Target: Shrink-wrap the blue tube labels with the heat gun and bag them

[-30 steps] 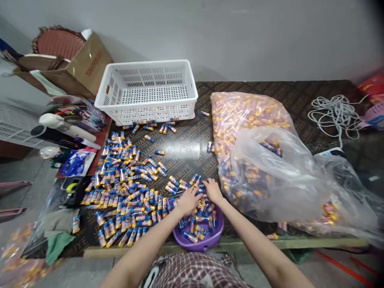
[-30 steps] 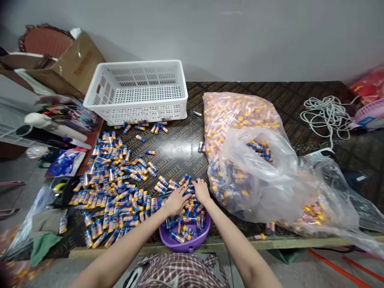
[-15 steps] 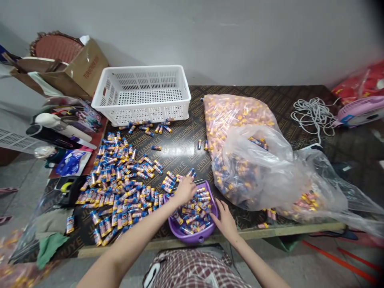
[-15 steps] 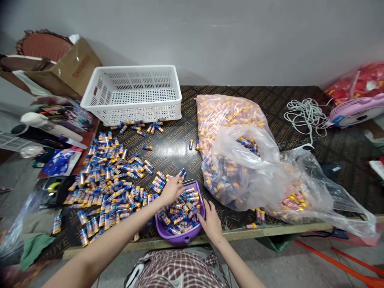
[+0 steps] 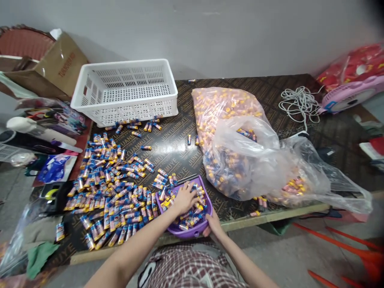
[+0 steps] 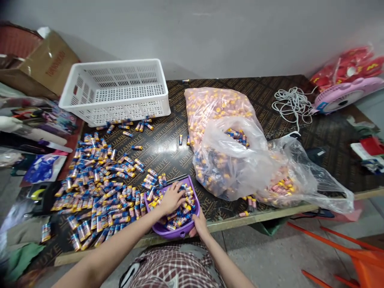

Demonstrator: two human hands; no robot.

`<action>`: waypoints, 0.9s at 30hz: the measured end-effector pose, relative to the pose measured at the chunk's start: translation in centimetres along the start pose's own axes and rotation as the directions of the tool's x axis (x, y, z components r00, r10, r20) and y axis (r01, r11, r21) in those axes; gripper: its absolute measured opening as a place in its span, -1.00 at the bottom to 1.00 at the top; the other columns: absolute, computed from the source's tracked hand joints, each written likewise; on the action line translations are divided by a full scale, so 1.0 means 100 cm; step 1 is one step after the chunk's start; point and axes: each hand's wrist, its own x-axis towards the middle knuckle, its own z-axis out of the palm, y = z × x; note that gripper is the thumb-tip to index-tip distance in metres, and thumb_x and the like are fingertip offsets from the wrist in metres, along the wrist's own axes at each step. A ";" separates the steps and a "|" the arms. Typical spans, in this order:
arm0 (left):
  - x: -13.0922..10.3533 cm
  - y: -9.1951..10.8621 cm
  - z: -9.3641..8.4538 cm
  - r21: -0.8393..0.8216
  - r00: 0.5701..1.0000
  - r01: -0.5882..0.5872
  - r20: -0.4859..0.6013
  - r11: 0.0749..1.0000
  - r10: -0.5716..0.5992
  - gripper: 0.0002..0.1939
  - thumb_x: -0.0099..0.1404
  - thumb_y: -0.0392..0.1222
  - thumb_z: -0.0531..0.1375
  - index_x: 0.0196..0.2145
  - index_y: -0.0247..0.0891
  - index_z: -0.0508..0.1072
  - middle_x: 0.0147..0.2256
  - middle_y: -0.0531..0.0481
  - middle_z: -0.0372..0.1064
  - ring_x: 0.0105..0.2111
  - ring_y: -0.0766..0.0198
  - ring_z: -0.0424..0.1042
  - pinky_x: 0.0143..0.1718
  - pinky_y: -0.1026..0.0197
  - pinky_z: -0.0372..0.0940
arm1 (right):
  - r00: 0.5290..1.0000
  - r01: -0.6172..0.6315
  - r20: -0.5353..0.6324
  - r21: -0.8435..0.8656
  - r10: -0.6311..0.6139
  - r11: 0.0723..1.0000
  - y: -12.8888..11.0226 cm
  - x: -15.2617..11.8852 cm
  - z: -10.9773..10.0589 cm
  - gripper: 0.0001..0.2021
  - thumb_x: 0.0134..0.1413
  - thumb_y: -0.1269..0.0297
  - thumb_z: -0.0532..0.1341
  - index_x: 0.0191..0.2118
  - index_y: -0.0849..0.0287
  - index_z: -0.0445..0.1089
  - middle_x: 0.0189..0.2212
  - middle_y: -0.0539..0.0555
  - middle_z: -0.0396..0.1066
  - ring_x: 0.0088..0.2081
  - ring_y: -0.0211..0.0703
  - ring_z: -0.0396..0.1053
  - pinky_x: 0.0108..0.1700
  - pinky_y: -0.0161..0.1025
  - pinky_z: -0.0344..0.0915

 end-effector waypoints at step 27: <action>0.213 0.072 -0.220 -0.572 0.861 0.044 -0.394 0.819 -0.321 -0.66 0.20 -0.04 0.13 -0.30 -0.43 0.43 -0.34 -0.20 0.45 -0.29 0.15 0.38 -0.22 0.07 0.22 | 0.867 0.264 -0.392 -0.165 -0.309 0.950 -0.295 -0.093 -0.376 -0.51 -0.04 0.33 -0.03 0.06 0.42 0.04 -0.78 0.01 0.29 -0.76 -0.15 0.28 -0.76 -0.35 0.15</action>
